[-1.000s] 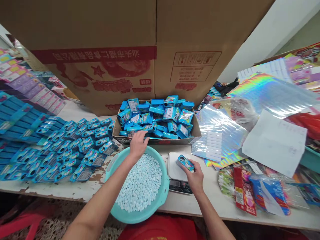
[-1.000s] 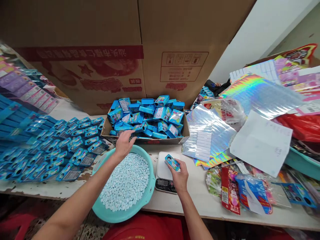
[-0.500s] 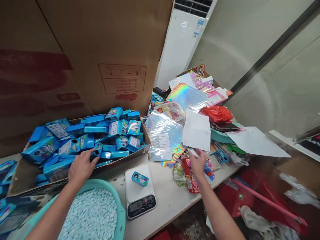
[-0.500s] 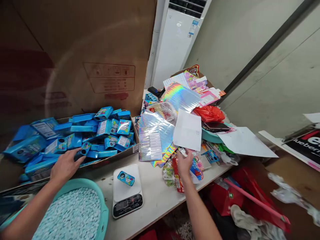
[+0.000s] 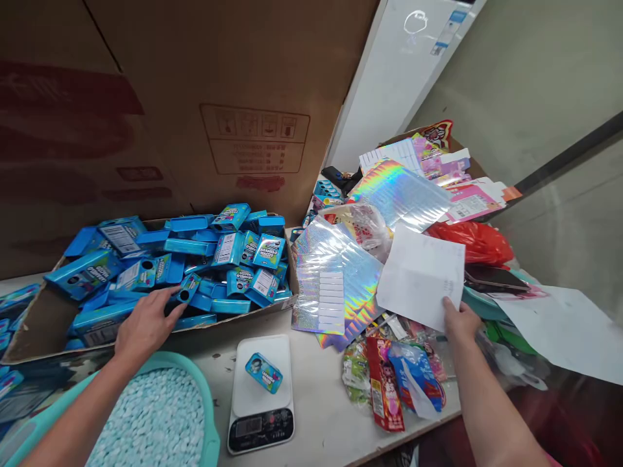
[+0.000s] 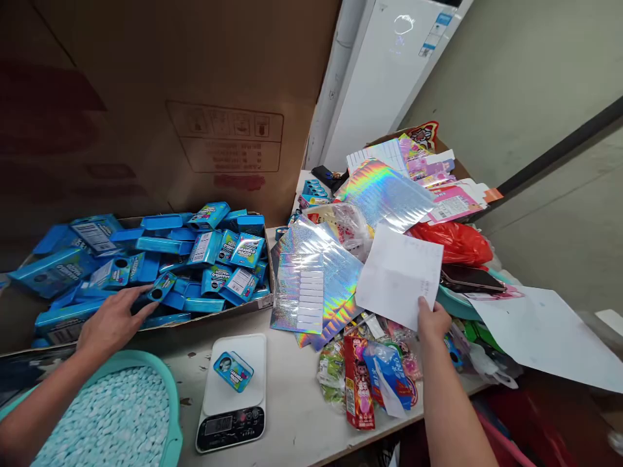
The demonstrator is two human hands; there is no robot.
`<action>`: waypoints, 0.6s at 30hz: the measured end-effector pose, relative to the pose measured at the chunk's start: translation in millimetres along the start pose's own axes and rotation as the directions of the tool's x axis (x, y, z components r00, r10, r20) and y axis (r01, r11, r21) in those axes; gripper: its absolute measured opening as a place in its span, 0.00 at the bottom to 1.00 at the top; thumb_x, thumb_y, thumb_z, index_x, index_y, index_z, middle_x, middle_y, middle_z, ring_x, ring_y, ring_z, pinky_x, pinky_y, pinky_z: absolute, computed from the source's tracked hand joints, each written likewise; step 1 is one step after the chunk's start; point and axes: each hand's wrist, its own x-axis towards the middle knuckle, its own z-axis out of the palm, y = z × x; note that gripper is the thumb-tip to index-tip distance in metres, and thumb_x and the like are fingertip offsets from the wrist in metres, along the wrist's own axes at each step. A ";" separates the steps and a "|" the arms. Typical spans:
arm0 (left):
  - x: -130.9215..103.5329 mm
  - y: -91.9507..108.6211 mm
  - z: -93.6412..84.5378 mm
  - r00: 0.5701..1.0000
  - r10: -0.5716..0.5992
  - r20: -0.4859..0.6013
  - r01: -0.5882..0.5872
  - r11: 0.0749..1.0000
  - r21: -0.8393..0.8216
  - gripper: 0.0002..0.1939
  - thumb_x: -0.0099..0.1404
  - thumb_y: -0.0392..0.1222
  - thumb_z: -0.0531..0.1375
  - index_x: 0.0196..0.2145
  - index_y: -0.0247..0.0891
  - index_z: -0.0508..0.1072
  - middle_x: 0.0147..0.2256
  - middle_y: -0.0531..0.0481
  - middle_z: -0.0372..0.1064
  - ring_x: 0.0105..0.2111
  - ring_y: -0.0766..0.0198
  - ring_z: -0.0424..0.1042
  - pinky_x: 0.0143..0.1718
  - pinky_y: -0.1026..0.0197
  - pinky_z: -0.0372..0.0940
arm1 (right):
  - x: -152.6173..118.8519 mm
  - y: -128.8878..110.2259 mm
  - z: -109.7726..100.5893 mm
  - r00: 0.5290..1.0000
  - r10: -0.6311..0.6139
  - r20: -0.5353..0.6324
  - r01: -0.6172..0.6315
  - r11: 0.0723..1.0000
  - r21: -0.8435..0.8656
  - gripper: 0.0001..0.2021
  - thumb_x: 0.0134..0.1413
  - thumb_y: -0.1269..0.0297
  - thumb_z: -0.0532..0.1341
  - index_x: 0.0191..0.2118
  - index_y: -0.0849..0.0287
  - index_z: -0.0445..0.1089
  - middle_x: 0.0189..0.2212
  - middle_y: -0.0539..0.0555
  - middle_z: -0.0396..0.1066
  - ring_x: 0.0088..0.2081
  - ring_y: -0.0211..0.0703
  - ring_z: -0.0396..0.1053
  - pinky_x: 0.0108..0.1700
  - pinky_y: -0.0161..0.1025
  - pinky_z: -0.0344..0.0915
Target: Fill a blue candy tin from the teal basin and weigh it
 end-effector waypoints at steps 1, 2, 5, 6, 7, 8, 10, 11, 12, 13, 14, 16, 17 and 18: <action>-0.3 0.1 0.3 1.000 0.007 0.001 -0.007 1.000 0.002 0.24 0.64 0.56 0.45 0.51 0.40 0.64 0.50 0.45 0.67 0.50 0.47 0.64 0.46 0.49 0.62 | -3.2 -3.2 -7.2 0.999 -0.045 -0.020 0.044 0.999 -0.015 0.17 0.40 0.57 0.58 0.32 0.67 0.73 0.23 0.59 0.70 0.32 0.56 0.67 0.33 0.48 0.63; -0.6 0.3 0.6 1.000 0.011 0.001 -0.011 1.000 0.005 0.24 0.64 0.56 0.45 0.51 0.40 0.64 0.50 0.44 0.66 0.50 0.47 0.64 0.47 0.48 0.62 | -7.5 -7.6 -14.9 0.995 -0.091 -0.039 0.089 0.996 -0.030 0.17 0.41 0.57 0.57 0.31 0.66 0.73 0.23 0.59 0.70 0.32 0.56 0.67 0.34 0.48 0.62; -2.0 1.3 0.7 1.000 -0.007 -0.003 0.007 1.000 0.012 0.24 0.64 0.55 0.45 0.52 0.42 0.64 0.51 0.46 0.66 0.51 0.47 0.63 0.47 0.48 0.62 | -25.6 -26.4 -39.0 0.972 -0.220 -0.085 0.215 0.975 -0.062 0.19 0.42 0.55 0.54 0.31 0.66 0.73 0.23 0.58 0.69 0.32 0.54 0.66 0.36 0.47 0.62; -2.6 1.9 0.3 1.000 -0.012 -0.001 0.012 1.000 0.009 0.24 0.64 0.55 0.45 0.52 0.42 0.64 0.51 0.46 0.66 0.51 0.46 0.63 0.47 0.48 0.62 | -33.0 -34.4 -47.0 0.962 -0.257 -0.096 0.251 0.966 -0.066 0.20 0.43 0.54 0.53 0.32 0.65 0.74 0.24 0.58 0.69 0.32 0.53 0.66 0.37 0.46 0.62; -3.3 2.4 -0.3 1.000 -0.012 0.003 0.012 1.000 0.002 0.23 0.64 0.55 0.46 0.52 0.43 0.64 0.51 0.45 0.66 0.51 0.46 0.63 0.47 0.47 0.62 | -40.6 -43.2 -55.1 0.949 -0.298 -0.106 0.292 0.954 -0.066 0.21 0.44 0.53 0.53 0.33 0.65 0.74 0.25 0.58 0.70 0.33 0.52 0.66 0.38 0.45 0.62; -4.0 3.0 -1.1 1.000 -0.008 0.008 0.008 1.000 -0.007 0.23 0.64 0.54 0.47 0.52 0.43 0.65 0.52 0.44 0.66 0.51 0.46 0.63 0.46 0.47 0.62 | -48.5 -52.5 -63.0 0.932 -0.343 -0.115 0.338 0.939 -0.060 0.22 0.45 0.52 0.52 0.35 0.65 0.74 0.27 0.59 0.70 0.34 0.52 0.67 0.39 0.44 0.62; -5.1 4.1 -2.5 1.000 0.002 0.012 -0.002 1.000 -0.021 0.23 0.64 0.53 0.47 0.52 0.41 0.65 0.52 0.42 0.65 0.51 0.44 0.64 0.46 0.46 0.63 | -63.9 -71.6 -76.6 0.891 -0.437 -0.124 0.437 0.899 -0.034 0.23 0.46 0.50 0.52 0.37 0.63 0.75 0.30 0.59 0.72 0.36 0.50 0.67 0.40 0.43 0.62; -5.5 4.6 -3.1 1.000 0.004 0.009 -0.003 1.000 -0.025 0.23 0.65 0.53 0.48 0.52 0.41 0.66 0.52 0.41 0.65 0.51 0.44 0.64 0.45 0.46 0.63 | -71.1 -80.7 -81.2 0.871 -0.475 -0.125 0.477 0.879 -0.014 0.24 0.47 0.49 0.53 0.38 0.63 0.75 0.30 0.59 0.72 0.36 0.50 0.68 0.41 0.42 0.62; -5.8 5.0 -3.8 1.000 0.007 0.008 -0.007 1.000 -0.028 0.23 0.65 0.52 0.48 0.52 0.41 0.66 0.52 0.40 0.65 0.51 0.44 0.63 0.45 0.46 0.63 | -77.9 -88.8 -83.5 0.857 -0.503 -0.116 0.508 0.862 0.012 0.25 0.47 0.47 0.53 0.39 0.63 0.75 0.31 0.59 0.72 0.35 0.49 0.68 0.40 0.42 0.62; -6.0 5.6 -4.5 1.000 0.011 0.010 -0.010 0.999 -0.032 0.23 0.65 0.52 0.48 0.53 0.40 0.66 0.52 0.40 0.65 0.51 0.44 0.63 0.45 0.47 0.63 | -84.2 -95.6 -82.8 0.852 -0.517 -0.082 0.522 0.852 0.044 0.26 0.47 0.46 0.53 0.40 0.63 0.75 0.31 0.59 0.73 0.34 0.49 0.68 0.39 0.42 0.63; -6.2 6.3 -5.4 1.000 0.011 0.017 -0.011 0.999 -0.034 0.23 0.64 0.52 0.48 0.53 0.40 0.66 0.52 0.40 0.65 0.51 0.44 0.63 0.45 0.47 0.63 | -90.0 -100.9 -78.7 0.853 -0.521 -0.025 0.521 0.850 0.077 0.27 0.47 0.45 0.54 0.40 0.63 0.74 0.31 0.58 0.73 0.33 0.48 0.67 0.37 0.42 0.63; -6.7 8.5 -7.9 0.999 -0.010 0.041 0.011 1.000 -0.030 0.24 0.64 0.52 0.48 0.53 0.40 0.66 0.53 0.41 0.64 0.52 0.44 0.63 0.43 0.48 0.64 | -99.8 -106.4 -59.4 0.840 -0.527 0.131 0.510 0.849 0.139 0.27 0.46 0.44 0.55 0.40 0.64 0.74 0.30 0.57 0.73 0.30 0.46 0.67 0.33 0.41 0.63; -7.0 9.9 -9.4 0.998 -0.029 0.055 0.030 0.999 -0.023 0.23 0.64 0.52 0.49 0.53 0.40 0.65 0.53 0.42 0.64 0.52 0.45 0.62 0.43 0.49 0.64 | -103.8 -106.9 -44.6 0.816 -0.535 0.220 0.512 0.845 0.154 0.27 0.46 0.44 0.55 0.39 0.64 0.74 0.29 0.57 0.73 0.29 0.46 0.67 0.32 0.40 0.64; -7.4 11.5 -11.0 0.996 -0.047 0.070 0.048 0.999 -0.015 0.23 0.64 0.52 0.49 0.54 0.41 0.65 0.54 0.43 0.63 0.52 0.45 0.62 0.42 0.49 0.65 | -107.2 -106.4 -27.3 0.786 -0.544 0.294 0.519 0.839 0.164 0.27 0.46 0.44 0.55 0.38 0.64 0.74 0.29 0.56 0.74 0.29 0.45 0.67 0.31 0.39 0.64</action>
